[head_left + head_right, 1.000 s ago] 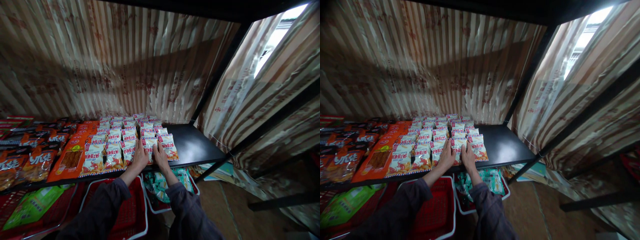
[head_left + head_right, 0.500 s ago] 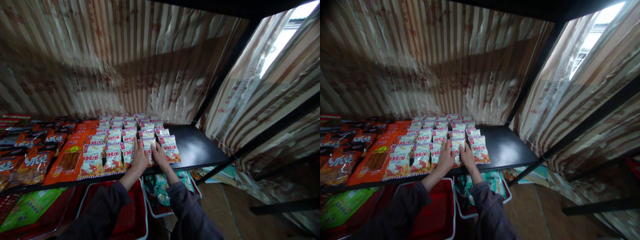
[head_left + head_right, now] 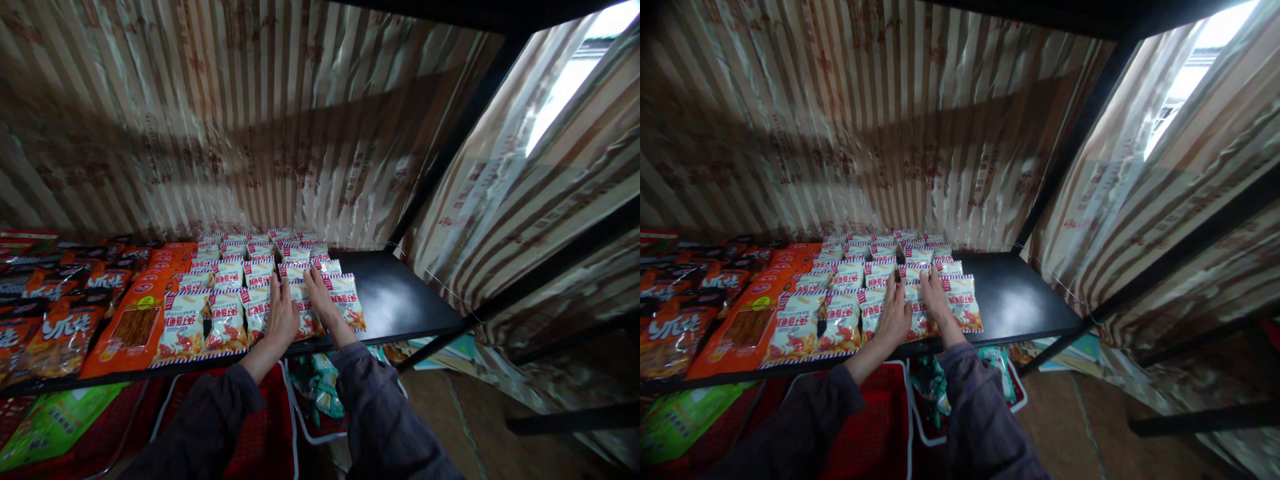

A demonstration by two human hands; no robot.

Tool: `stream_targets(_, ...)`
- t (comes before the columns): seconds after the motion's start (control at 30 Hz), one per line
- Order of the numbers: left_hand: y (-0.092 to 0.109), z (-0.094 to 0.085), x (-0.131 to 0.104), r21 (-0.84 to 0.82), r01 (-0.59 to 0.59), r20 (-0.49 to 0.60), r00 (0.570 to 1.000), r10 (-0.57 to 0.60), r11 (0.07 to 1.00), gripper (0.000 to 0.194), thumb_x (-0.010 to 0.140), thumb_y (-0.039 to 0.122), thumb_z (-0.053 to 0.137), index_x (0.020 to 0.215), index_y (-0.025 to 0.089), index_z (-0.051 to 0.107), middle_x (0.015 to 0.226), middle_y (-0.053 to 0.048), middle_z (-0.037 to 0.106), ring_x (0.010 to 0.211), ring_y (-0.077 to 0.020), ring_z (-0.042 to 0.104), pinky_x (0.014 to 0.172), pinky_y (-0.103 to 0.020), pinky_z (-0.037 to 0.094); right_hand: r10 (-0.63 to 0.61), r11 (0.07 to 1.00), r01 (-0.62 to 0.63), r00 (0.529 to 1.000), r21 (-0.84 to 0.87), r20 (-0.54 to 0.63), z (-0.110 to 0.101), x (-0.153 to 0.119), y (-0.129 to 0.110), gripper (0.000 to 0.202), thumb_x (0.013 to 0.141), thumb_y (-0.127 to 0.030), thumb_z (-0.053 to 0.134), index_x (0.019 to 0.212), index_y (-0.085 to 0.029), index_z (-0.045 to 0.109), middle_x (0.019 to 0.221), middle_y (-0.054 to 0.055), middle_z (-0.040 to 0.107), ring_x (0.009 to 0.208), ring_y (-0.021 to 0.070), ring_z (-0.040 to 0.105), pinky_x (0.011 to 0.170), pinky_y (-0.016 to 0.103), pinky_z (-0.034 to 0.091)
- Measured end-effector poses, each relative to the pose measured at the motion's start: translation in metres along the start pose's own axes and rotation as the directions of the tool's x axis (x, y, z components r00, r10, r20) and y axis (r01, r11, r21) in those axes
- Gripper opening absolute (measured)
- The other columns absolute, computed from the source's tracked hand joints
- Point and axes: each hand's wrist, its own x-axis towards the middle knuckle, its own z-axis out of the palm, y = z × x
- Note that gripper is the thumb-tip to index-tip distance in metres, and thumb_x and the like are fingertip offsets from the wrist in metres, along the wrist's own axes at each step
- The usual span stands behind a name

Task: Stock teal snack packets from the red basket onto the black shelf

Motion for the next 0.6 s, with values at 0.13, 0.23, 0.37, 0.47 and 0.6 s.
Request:
stream_targets(0.13,-0.003,-0.002,0.0,0.105,-0.147,-0.018,0.989,0.15,0.984,0.049,0.08,0.004,0.035,0.128,0.01,0.043,0.154,-0.016,0.011,0.141,-0.0281,0.003,0.114,-0.05,0.021,0.019,1.0,-0.019,1.0,0.005,0.014,0.002,0.01,0.0,0.07,0.082,-0.063,0.042,0.134,-0.015,0.045,0.146,0.012,0.037,0.138,0.024,0.028,0.113,0.042,0.019)
stream_targets(0.23,-0.004,-0.003,-0.001,0.161,-0.212,-0.01,0.976,0.216,0.964,0.046,0.08,0.002,0.034,0.123,0.009,0.047,0.154,-0.016,0.012,0.142,-0.0281,0.002,0.114,-0.05,0.021,0.008,1.0,-0.008,1.0,0.016,-0.002,0.003,0.015,0.003,0.066,0.082,-0.061,0.044,0.131,-0.017,0.048,0.142,0.012,0.042,0.136,0.0249,0.032,0.112,0.045,0.023)
stream_targets(0.37,-0.005,-0.003,0.0,0.17,-0.224,-0.01,0.973,0.229,0.96,0.043,0.084,0.005,0.033,0.124,0.008,0.046,0.153,-0.017,0.014,0.142,-0.0274,0.002,0.114,-0.051,0.023,-0.024,1.0,0.025,0.999,-0.014,0.024,0.004,0.016,0.003,0.066,0.085,-0.061,0.037,0.131,-0.015,0.048,0.141,0.013,0.044,0.134,0.0244,0.036,0.111,0.043,0.026)
stream_targets(0.47,-0.006,-0.001,0.002,0.166,-0.209,-0.023,0.976,0.215,0.964,0.04,0.086,0.009,0.033,0.124,0.007,0.045,0.152,-0.019,0.017,0.142,-0.0274,0.004,0.113,-0.053,0.023,-0.035,0.999,0.037,0.998,-0.03,0.053,0.004,0.014,0.0,0.066,0.086,-0.061,0.034,0.131,-0.015,0.049,0.139,0.013,0.046,0.132,0.0244,0.039,0.109,0.042,0.028)
stream_targets(0.6,-0.008,0.0,0.003,0.167,-0.205,-0.036,0.976,0.214,0.964,0.041,0.086,0.009,0.032,0.126,0.008,0.044,0.151,-0.018,0.02,0.142,-0.0274,0.006,0.112,-0.054,0.024,-0.05,0.998,0.051,0.998,-0.027,0.039,0.005,0.014,0.0,0.061,0.087,-0.059,0.035,0.13,-0.018,0.049,0.135,0.012,0.051,0.128,0.0238,0.044,0.107,0.042,0.032)
